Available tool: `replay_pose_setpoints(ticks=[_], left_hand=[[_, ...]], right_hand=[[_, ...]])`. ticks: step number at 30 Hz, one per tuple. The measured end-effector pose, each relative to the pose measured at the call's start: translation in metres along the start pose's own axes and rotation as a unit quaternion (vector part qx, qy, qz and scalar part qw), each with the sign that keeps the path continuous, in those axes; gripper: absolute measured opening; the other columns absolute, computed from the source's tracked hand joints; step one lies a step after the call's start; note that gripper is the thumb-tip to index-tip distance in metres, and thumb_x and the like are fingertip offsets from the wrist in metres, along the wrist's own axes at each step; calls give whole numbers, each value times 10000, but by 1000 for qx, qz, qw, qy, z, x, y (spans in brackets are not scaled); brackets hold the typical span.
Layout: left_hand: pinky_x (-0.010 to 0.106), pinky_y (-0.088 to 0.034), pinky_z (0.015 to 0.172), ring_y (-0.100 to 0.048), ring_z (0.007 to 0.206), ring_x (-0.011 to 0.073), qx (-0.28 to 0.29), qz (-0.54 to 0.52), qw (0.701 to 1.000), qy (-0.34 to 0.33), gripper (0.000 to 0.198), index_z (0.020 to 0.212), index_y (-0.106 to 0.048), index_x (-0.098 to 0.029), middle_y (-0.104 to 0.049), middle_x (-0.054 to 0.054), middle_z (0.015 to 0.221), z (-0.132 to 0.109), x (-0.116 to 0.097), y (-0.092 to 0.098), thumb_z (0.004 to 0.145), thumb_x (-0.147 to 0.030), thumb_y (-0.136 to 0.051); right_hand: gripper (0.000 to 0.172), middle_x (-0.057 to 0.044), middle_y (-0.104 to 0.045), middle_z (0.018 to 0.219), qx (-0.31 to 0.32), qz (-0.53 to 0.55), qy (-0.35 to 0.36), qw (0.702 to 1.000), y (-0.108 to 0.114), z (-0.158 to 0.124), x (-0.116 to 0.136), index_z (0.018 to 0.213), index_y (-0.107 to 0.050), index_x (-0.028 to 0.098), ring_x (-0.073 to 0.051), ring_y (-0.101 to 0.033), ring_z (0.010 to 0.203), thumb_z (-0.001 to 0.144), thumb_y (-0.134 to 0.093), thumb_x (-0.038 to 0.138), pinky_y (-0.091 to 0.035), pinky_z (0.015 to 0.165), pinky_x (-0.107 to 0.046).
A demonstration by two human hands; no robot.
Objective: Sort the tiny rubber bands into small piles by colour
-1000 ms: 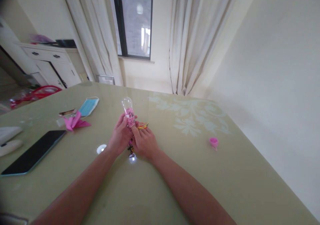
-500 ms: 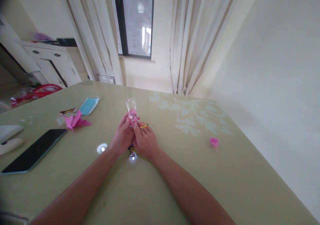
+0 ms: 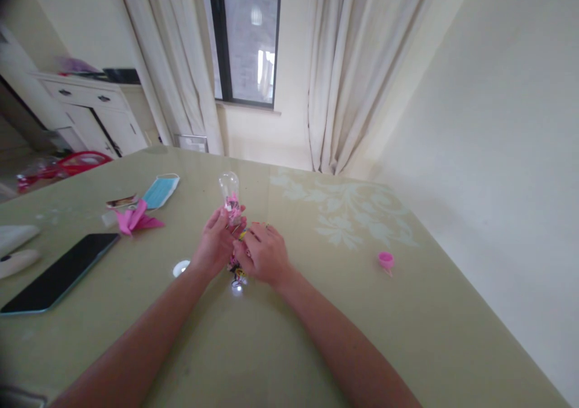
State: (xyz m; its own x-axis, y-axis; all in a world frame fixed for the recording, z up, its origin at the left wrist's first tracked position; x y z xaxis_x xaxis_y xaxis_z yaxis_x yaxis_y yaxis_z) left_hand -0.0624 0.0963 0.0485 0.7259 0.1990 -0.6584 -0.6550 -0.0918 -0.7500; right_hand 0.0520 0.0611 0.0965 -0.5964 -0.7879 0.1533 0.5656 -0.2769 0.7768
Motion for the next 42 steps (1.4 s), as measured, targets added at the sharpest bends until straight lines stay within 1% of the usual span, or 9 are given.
replay_pose_setpoints(ticks=[4, 6, 9, 17, 24, 29, 34, 38, 42], left_hand=[[232, -584, 816, -736, 824, 113, 19, 21, 1000, -5, 394, 944, -701, -175, -816, 51, 1007, -2, 6, -6, 735, -394, -954], [223, -586, 765, -736, 757, 111, 28, 42, 999, 4, 415, 882, -678, -177, -810, 23, 884, -3, 12, -8, 696, -401, -974], [224, -594, 714, -730, 682, 113, 40, 80, 996, 31, 445, 889, -684, -177, -797, 8, 804, -7, 20, -12, 676, -433, -979], [254, -630, 831, -792, 837, 148, 2, 55, 998, 31, 414, 812, -694, -178, -818, 18, 855, -11, 25, -9, 622, -363, -1012], [308, -600, 963, -773, 1034, 189, 6, 51, 998, -22, 368, 1055, -820, -206, -822, 75, 1161, -17, 28, -8, 775, -424, -917], [292, -626, 847, -758, 874, 154, 40, 94, 995, 11, 426, 1113, -814, -210, -819, 86, 1140, -18, 41, -13, 794, -481, -891], [225, -621, 806, -740, 804, 102, -14, 36, 998, 55, 456, 1008, -810, -167, -824, 83, 1084, -20, 47, -7, 681, -438, -975], [235, -636, 757, -755, 786, 124, -58, 34, 996, 56, 466, 881, -764, -158, -820, 54, 963, -20, 43, -1, 571, -381, -1031], [250, -639, 708, -759, 793, 149, -65, 78, 994, 43, 524, 891, -720, -159, -809, 53, 925, -21, 36, 0, 555, -414, -1030]], right_hand=[[375, -11, -650, 772, -64, 128, -155, 977, 33, 13, -34, 871, -629, 211, -153, -601, 658, 1107, -453, 443, -460, 670, -286], [342, 15, -688, 826, -107, 217, -232, 942, 45, 15, -57, 1133, -615, 214, -127, -569, 559, 1042, -570, 540, -457, 593, -274], [568, 2, -736, 924, -110, 294, -281, 907, 50, 17, -79, 1350, -542, 235, -127, -584, 535, 943, -686, 604, -481, 549, -277], [502, -15, -766, 861, -127, 339, -314, 878, 53, 15, -95, 1190, -627, 233, -181, -713, 613, 881, -750, 609, -555, 580, -296], [480, -37, -778, 843, -122, 376, -316, 863, 46, 17, -94, 1160, -649, 208, -177, -703, 599, 887, -741, 592, -559, 552, -284], [425, -46, -787, 851, -90, 349, -321, 876, 35, 16, -88, 1139, -684, 209, -206, -745, 699, 881, -755, 539, -595, 624, -305], [478, -29, -760, 806, -111, 302, -326, 889, 41, 13, -93, 1176, -694, 213, -206, -713, 659, 888, -736, 592, -590, 633, -328], [545, -26, -748, 815, -130, 293, -328, 889, 45, 11, -100, 1204, -682, 219, -213, -701, 670, 881, -715, 657, -590, 638, -338], [564, -31, -748, 829, -133, 273, -336, 892, 49, 9, -104, 1212, -677, 221, -205, -683, 645, 879, -703, 676, -580, 630, -336]])
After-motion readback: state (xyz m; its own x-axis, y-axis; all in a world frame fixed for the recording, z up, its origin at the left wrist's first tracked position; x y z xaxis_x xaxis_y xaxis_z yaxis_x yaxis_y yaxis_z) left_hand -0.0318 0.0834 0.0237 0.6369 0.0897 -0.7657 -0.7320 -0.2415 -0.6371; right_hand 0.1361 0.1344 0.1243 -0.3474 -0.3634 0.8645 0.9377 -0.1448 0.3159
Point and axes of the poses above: each hand's wrist, its own z-axis towards the middle knuckle, its own y-axis out of the back of the hand, x = y × z, the point moved 9 cm from there along z, towards the middle knuckle
